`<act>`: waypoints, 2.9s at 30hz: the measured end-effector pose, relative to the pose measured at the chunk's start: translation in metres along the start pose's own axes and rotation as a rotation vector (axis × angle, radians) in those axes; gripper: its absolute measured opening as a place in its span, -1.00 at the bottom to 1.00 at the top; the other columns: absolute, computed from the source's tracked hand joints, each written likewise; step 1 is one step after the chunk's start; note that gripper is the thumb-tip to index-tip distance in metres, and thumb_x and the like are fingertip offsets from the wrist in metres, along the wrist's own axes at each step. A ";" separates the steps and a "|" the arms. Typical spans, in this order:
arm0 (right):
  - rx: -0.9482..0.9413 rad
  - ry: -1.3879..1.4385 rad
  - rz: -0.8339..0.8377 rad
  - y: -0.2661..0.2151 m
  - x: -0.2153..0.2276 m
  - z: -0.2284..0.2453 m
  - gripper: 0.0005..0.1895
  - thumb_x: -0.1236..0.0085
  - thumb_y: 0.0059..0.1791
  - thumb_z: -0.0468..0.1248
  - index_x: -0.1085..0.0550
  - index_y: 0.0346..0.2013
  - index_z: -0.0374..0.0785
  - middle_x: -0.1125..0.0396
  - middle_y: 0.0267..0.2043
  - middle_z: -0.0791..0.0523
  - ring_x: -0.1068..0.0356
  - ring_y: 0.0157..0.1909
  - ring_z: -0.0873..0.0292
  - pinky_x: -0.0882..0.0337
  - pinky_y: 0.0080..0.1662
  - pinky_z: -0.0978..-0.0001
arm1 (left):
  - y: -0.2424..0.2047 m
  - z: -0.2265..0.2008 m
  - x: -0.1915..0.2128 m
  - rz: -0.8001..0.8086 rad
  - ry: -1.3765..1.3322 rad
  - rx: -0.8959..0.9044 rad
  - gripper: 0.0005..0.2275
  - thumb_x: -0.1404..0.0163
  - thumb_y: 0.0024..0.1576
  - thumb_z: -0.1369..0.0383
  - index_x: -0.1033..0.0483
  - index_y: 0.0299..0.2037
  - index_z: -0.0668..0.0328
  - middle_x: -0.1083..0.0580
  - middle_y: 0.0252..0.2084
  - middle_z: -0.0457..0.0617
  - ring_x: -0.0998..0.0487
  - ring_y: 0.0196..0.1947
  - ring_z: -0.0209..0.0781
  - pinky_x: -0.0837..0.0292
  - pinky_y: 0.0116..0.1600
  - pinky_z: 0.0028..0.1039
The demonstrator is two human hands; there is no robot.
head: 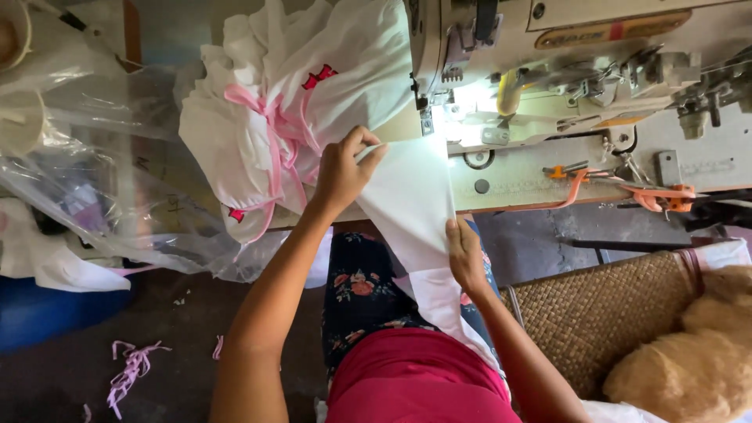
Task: A person is sitting at a sewing workstation, unfolding and inspecting white fabric garments with pink trim, likely checking for quality or preparing them for the next stage of production.
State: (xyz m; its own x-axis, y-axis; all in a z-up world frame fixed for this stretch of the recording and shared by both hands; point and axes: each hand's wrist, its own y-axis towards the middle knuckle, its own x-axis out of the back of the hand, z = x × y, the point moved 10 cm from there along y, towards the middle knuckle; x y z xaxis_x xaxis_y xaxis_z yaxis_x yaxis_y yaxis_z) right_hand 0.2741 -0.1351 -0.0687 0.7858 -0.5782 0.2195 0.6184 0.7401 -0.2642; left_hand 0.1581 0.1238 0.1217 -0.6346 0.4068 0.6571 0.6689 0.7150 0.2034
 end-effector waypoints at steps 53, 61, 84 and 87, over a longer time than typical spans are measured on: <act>0.209 -0.039 -0.256 0.074 -0.021 0.076 -0.56 0.28 0.26 -0.12 -0.38 -0.36 -0.30 -0.33 -0.44 -0.09 -0.27 -0.29 0.11 -0.40 -0.11 0.16 | -0.116 0.097 -0.020 -0.560 -0.162 0.335 -0.81 -0.09 0.28 0.25 -0.48 -0.36 0.06 -0.46 -0.49 -0.06 -0.48 -0.47 -0.10 -0.39 -0.24 -0.40; 0.133 -0.093 -0.209 0.024 -0.020 0.060 -0.53 0.32 0.26 -0.08 -0.34 -0.43 -0.21 -0.24 -0.53 0.09 -0.17 -0.41 0.19 -0.34 -0.26 0.25 | -0.054 0.073 0.014 -0.649 -0.119 0.217 -0.78 -0.12 0.25 0.29 -0.43 -0.40 0.11 -0.42 -0.53 0.00 -0.40 -0.49 -0.19 -0.39 -0.25 -0.46; 0.267 -0.059 -0.278 0.095 -0.027 0.099 -0.54 0.33 0.27 -0.07 -0.34 -0.35 -0.29 -0.30 -0.44 -0.08 -0.27 -0.31 0.08 -0.35 -0.13 0.09 | -0.111 0.068 -0.045 -0.252 0.285 0.279 -0.31 -0.29 0.00 0.41 -0.23 0.31 0.51 -0.05 0.48 0.51 -0.04 0.45 0.58 -0.04 0.35 0.38; 0.249 -0.025 -0.266 0.078 -0.024 0.092 -0.56 0.31 0.27 -0.09 -0.36 -0.35 -0.26 -0.33 -0.41 0.01 -0.26 -0.26 0.18 -0.38 -0.10 0.19 | -0.146 0.085 -0.021 -0.562 0.126 0.102 -0.72 -0.25 -0.03 0.49 -0.44 -0.17 0.21 -0.40 -0.28 0.08 -0.44 -0.25 0.19 -0.34 0.01 -0.14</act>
State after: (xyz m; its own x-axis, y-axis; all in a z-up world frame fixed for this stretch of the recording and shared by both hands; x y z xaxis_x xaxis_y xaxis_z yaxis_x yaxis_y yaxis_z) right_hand 0.3028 -0.0322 -0.0082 0.5950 -0.7557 0.2737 0.7776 0.6274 0.0417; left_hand 0.0406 0.0591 0.0165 -0.8262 -0.1175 0.5510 0.1977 0.8553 0.4789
